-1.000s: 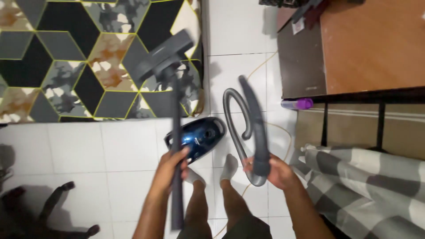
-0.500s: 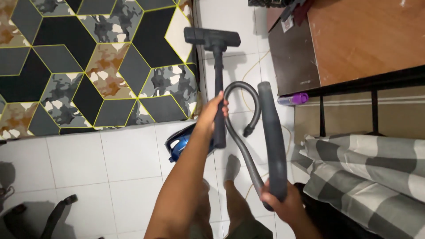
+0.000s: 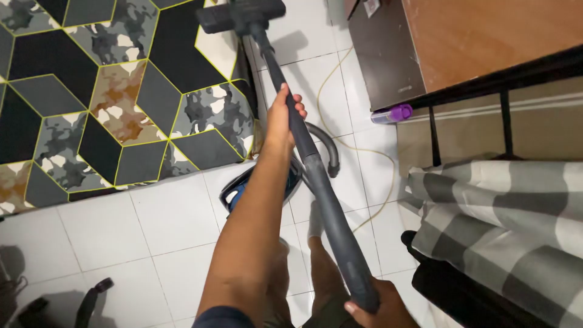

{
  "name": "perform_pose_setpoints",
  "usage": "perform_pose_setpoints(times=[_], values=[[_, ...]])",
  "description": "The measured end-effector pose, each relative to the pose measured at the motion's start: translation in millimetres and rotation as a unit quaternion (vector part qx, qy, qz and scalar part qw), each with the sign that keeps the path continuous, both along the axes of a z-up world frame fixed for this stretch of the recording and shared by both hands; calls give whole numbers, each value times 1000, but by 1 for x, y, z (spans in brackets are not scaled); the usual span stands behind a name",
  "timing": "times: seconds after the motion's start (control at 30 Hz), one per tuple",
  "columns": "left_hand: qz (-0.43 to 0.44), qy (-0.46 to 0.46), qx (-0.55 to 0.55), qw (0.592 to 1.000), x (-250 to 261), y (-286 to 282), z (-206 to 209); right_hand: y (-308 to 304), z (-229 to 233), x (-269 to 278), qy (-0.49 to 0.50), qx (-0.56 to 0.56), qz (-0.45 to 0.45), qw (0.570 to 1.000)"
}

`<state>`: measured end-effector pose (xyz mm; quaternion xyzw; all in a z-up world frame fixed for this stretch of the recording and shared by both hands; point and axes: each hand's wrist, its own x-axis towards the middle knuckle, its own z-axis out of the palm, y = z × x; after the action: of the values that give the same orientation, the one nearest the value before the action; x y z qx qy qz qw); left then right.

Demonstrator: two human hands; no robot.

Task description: The person is assembling and using a vacuum cleaner to clean the floor in a room.

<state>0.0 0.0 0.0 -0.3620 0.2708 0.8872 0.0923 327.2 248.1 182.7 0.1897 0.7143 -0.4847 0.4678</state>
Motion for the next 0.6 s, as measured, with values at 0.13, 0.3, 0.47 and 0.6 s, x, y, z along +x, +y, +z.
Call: perform_pose_setpoints(times=[0.13,0.3,0.47,0.6], values=[[6,21,13,1000,-4,7,6,4,-15,4,-27,21,-9,999],[-25,22,6,999,-3,30,-49,12,-17,-6,-36,44,-18,998],[-63,8,76,995,-15,56,-140,22,-42,-17,12,69,13,997],[-72,-38,136,987,-23,68,-217,9,-87,-46,-16,76,-1,997]])
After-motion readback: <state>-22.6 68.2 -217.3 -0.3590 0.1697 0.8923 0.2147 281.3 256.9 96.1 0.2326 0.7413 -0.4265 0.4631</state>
